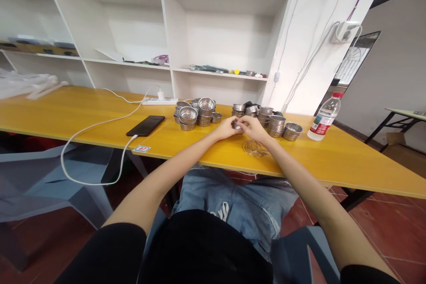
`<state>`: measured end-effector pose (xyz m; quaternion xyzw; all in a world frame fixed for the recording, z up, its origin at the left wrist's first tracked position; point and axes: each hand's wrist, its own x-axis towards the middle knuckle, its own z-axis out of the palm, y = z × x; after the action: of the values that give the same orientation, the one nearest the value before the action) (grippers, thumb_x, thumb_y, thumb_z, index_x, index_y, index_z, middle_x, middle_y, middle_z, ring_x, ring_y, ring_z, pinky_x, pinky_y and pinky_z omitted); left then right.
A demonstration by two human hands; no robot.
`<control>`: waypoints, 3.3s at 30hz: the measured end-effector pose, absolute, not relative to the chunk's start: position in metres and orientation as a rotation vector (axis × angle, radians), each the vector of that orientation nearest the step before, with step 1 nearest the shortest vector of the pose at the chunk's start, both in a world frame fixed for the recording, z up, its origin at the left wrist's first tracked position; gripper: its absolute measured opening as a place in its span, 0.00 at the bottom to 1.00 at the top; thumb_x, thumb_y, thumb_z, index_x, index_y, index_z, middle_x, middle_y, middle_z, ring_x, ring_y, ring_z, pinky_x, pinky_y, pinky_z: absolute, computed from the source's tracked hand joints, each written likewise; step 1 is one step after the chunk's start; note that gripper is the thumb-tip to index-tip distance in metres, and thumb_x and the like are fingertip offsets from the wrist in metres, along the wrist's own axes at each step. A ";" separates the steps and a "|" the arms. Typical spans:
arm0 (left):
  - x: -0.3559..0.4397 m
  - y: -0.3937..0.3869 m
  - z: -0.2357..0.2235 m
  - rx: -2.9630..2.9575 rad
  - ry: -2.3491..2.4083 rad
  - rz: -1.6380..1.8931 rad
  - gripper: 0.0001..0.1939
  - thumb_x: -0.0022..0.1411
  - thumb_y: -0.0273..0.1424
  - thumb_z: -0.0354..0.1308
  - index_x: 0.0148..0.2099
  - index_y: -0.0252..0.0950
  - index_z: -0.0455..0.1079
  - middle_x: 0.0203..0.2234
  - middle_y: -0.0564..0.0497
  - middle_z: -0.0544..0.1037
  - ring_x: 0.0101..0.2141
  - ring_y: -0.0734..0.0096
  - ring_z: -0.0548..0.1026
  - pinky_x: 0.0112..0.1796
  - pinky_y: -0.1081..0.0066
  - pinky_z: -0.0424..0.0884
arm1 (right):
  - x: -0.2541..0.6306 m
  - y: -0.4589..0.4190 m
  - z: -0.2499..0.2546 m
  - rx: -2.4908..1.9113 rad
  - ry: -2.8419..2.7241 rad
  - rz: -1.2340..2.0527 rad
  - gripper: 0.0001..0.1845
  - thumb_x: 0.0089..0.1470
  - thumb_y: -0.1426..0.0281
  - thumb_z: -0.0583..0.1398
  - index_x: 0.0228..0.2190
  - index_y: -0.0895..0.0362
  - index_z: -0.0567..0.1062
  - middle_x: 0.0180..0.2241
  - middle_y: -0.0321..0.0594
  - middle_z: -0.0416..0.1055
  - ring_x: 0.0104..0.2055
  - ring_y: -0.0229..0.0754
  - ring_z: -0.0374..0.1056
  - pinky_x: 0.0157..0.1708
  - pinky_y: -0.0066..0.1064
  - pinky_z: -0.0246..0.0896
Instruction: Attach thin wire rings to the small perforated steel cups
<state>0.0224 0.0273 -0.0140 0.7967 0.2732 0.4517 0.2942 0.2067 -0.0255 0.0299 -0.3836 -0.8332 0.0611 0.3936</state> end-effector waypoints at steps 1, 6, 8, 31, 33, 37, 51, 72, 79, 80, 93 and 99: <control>0.021 0.026 -0.015 2.144 0.735 1.186 0.24 0.54 0.44 0.79 0.44 0.34 0.76 0.38 0.50 0.82 0.39 0.65 0.77 0.45 0.66 0.73 | 0.207 -0.026 0.030 -0.959 -2.093 0.165 0.10 0.64 0.65 0.63 0.33 0.56 0.82 0.38 0.46 0.83 0.42 0.48 0.76 0.44 0.37 0.71; 0.009 0.019 -0.019 2.260 0.831 1.172 0.26 0.54 0.47 0.80 0.44 0.36 0.76 0.41 0.47 0.83 0.43 0.59 0.79 0.48 0.61 0.75 | 0.208 -0.031 0.036 -0.957 -1.946 0.265 0.12 0.64 0.61 0.63 0.33 0.55 0.81 0.36 0.44 0.82 0.41 0.48 0.77 0.45 0.38 0.72; 0.006 0.016 -0.018 2.292 0.870 1.276 0.29 0.55 0.46 0.80 0.51 0.37 0.76 0.49 0.44 0.83 0.49 0.56 0.79 0.54 0.58 0.74 | 0.207 -0.033 0.038 -0.962 -1.885 0.306 0.13 0.63 0.60 0.65 0.33 0.55 0.82 0.33 0.42 0.82 0.38 0.47 0.76 0.43 0.37 0.72; 0.016 0.000 0.011 2.501 1.109 1.402 0.14 0.79 0.32 0.55 0.52 0.39 0.82 0.45 0.44 0.87 0.45 0.58 0.82 0.50 0.63 0.73 | 0.221 -0.030 0.047 -1.155 -1.672 0.065 0.28 0.64 0.46 0.67 0.24 0.55 0.80 0.28 0.45 0.81 0.33 0.47 0.73 0.35 0.35 0.68; 0.013 0.004 0.011 2.392 1.033 1.458 0.14 0.78 0.31 0.57 0.51 0.39 0.85 0.42 0.45 0.88 0.43 0.59 0.82 0.49 0.64 0.74 | 0.225 -0.030 0.046 -1.144 -1.772 -0.039 0.30 0.64 0.42 0.65 0.28 0.55 0.81 0.30 0.46 0.81 0.33 0.48 0.73 0.37 0.36 0.68; 0.008 0.008 0.012 2.234 1.092 1.530 0.11 0.75 0.34 0.63 0.49 0.41 0.88 0.39 0.47 0.87 0.39 0.62 0.80 0.45 0.65 0.74 | 0.228 -0.029 0.044 -1.139 -1.938 0.103 0.29 0.66 0.42 0.64 0.38 0.57 0.84 0.39 0.49 0.85 0.38 0.49 0.76 0.41 0.37 0.71; 0.012 -0.002 0.014 2.392 1.105 1.444 0.09 0.73 0.34 0.65 0.47 0.41 0.88 0.40 0.48 0.79 0.42 0.63 0.78 0.47 0.65 0.74 | 0.233 -0.019 0.039 -1.122 -2.006 0.133 0.08 0.61 0.66 0.69 0.33 0.56 0.87 0.36 0.45 0.85 0.39 0.50 0.78 0.45 0.40 0.73; 0.019 -0.015 0.017 2.717 1.288 1.206 0.15 0.78 0.33 0.55 0.45 0.41 0.84 0.43 0.41 0.82 0.50 0.52 0.75 0.43 0.61 0.70 | 0.226 -0.020 0.036 -1.003 -2.151 -0.141 0.12 0.67 0.69 0.63 0.35 0.54 0.88 0.38 0.48 0.81 0.42 0.51 0.75 0.50 0.43 0.71; 0.017 -0.014 0.022 2.627 1.346 1.285 0.13 0.76 0.32 0.58 0.43 0.40 0.84 0.47 0.41 0.81 0.50 0.52 0.77 0.45 0.61 0.72 | 0.235 -0.012 0.037 -1.052 -2.026 -0.005 0.11 0.62 0.63 0.70 0.43 0.56 0.85 0.39 0.46 0.82 0.40 0.49 0.76 0.48 0.42 0.75; 0.016 -0.012 0.023 2.601 1.352 1.311 0.13 0.76 0.31 0.57 0.43 0.40 0.84 0.49 0.41 0.80 0.48 0.53 0.78 0.45 0.61 0.72 | 0.239 -0.012 0.038 -1.090 -2.007 0.033 0.15 0.61 0.61 0.71 0.45 0.57 0.84 0.39 0.46 0.82 0.40 0.49 0.76 0.47 0.42 0.75; 0.026 0.006 0.023 2.642 1.106 1.219 0.17 0.73 0.29 0.56 0.41 0.38 0.87 0.36 0.42 0.84 0.38 0.56 0.79 0.44 0.61 0.72 | 0.242 -0.009 0.020 -1.341 -2.040 0.350 0.46 0.41 0.63 0.84 0.60 0.58 0.79 0.47 0.47 0.84 0.45 0.50 0.80 0.51 0.41 0.75; 0.025 -0.004 0.027 2.679 1.212 1.128 0.17 0.75 0.32 0.56 0.45 0.37 0.88 0.40 0.40 0.84 0.40 0.57 0.79 0.44 0.63 0.73 | 0.235 -0.010 0.017 -1.346 -2.033 0.374 0.47 0.43 0.59 0.82 0.62 0.59 0.77 0.41 0.41 0.82 0.41 0.48 0.77 0.48 0.39 0.73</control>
<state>0.0249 -0.0039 0.0268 0.8507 0.3848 0.3580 -0.0039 0.2351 -0.0102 0.0172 -0.5147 -0.7778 0.1430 0.3311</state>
